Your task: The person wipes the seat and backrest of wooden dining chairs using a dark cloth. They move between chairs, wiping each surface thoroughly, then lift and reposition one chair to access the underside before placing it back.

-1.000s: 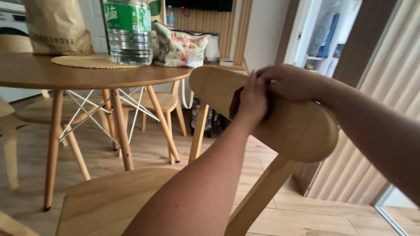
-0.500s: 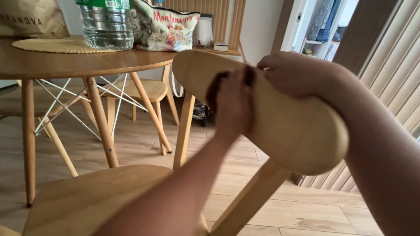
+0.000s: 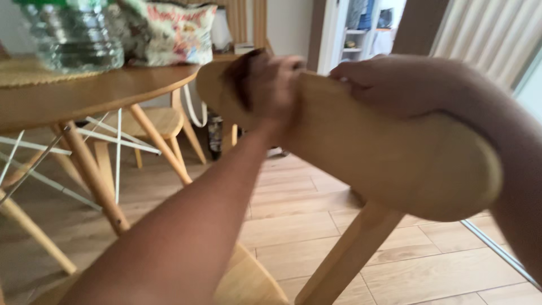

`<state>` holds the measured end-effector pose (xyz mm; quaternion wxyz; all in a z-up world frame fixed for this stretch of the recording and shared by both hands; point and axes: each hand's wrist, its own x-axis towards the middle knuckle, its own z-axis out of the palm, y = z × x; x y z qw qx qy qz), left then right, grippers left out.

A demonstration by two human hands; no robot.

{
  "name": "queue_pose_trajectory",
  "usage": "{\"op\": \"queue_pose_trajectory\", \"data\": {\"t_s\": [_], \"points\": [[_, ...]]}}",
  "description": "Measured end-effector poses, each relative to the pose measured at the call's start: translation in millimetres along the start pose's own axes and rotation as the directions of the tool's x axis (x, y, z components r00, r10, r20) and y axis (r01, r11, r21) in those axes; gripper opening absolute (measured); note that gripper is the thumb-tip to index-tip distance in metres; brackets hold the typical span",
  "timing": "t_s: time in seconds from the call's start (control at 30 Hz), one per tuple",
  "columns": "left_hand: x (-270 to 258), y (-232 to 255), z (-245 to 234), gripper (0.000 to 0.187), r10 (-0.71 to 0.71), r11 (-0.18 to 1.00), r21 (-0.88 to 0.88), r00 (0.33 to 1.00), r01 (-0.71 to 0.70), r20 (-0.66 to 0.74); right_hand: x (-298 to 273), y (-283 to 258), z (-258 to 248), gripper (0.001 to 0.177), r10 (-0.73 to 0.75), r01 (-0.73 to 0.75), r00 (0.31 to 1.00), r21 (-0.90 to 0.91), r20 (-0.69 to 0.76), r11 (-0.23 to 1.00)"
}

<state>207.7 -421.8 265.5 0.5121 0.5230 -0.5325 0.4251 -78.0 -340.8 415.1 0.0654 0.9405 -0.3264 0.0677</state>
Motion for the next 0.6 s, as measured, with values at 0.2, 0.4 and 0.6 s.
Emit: {"op": "queue_pose_trajectory", "data": {"t_s": [0.2, 0.4, 0.6], "points": [[33.5, -35.7, -15.1, 0.026, -0.051, 0.999, 0.005, 0.991, 0.051, 0.125, 1.3, 2.4, 3.4, 0.047, 0.005, -0.006, 1.000, 0.076, 0.018, 0.997], [-21.8, 35.9, -16.9, 0.050, -0.213, 0.954, 0.209, 0.976, 0.216, -0.038, 0.2, 0.7, 1.4, 0.044, -0.014, 0.012, 1.000, 0.056, 0.023, 0.998], [-72.6, 93.7, -61.2, 0.053, 0.015, 0.975, -0.220, 0.989, 0.018, 0.150, -1.1, -0.7, 3.6, 0.049, 0.019, -0.022, 0.998, 0.072, 0.054, 0.997]]}}
